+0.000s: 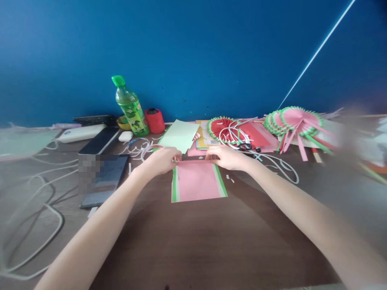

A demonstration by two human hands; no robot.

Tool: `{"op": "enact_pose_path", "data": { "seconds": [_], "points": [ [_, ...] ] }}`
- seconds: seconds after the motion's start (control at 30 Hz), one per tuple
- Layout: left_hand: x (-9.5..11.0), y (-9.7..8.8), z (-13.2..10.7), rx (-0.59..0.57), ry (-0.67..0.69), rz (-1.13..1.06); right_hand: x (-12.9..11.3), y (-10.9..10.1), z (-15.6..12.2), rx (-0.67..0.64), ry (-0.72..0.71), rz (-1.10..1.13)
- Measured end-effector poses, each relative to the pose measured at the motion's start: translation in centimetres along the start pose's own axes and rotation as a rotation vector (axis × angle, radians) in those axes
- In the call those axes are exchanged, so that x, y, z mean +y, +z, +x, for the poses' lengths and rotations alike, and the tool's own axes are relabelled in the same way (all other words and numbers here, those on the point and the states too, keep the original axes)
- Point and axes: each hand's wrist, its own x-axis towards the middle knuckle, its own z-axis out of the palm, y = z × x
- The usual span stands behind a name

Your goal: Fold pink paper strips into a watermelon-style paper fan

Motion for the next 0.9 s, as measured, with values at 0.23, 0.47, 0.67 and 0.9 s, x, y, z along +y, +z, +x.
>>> {"op": "enact_pose_path", "data": {
  "seconds": [0.23,0.47,0.67,0.9],
  "points": [
    [0.1,0.1,-0.3,-0.01,0.026,0.047,0.3,0.0,-0.1,-0.033,-0.025,-0.007],
    [0.4,0.5,-0.4,-0.023,0.045,0.092,0.4,-0.1,-0.1,-0.047,-0.015,-0.045],
    [0.4,1.4,0.0,-0.016,0.057,0.196,-0.1,-0.3,-0.3,-0.057,0.007,-0.097],
    [0.6,1.7,0.1,0.006,0.082,0.248,0.1,0.3,-0.4,-0.028,-0.011,-0.079]
  ]
}}
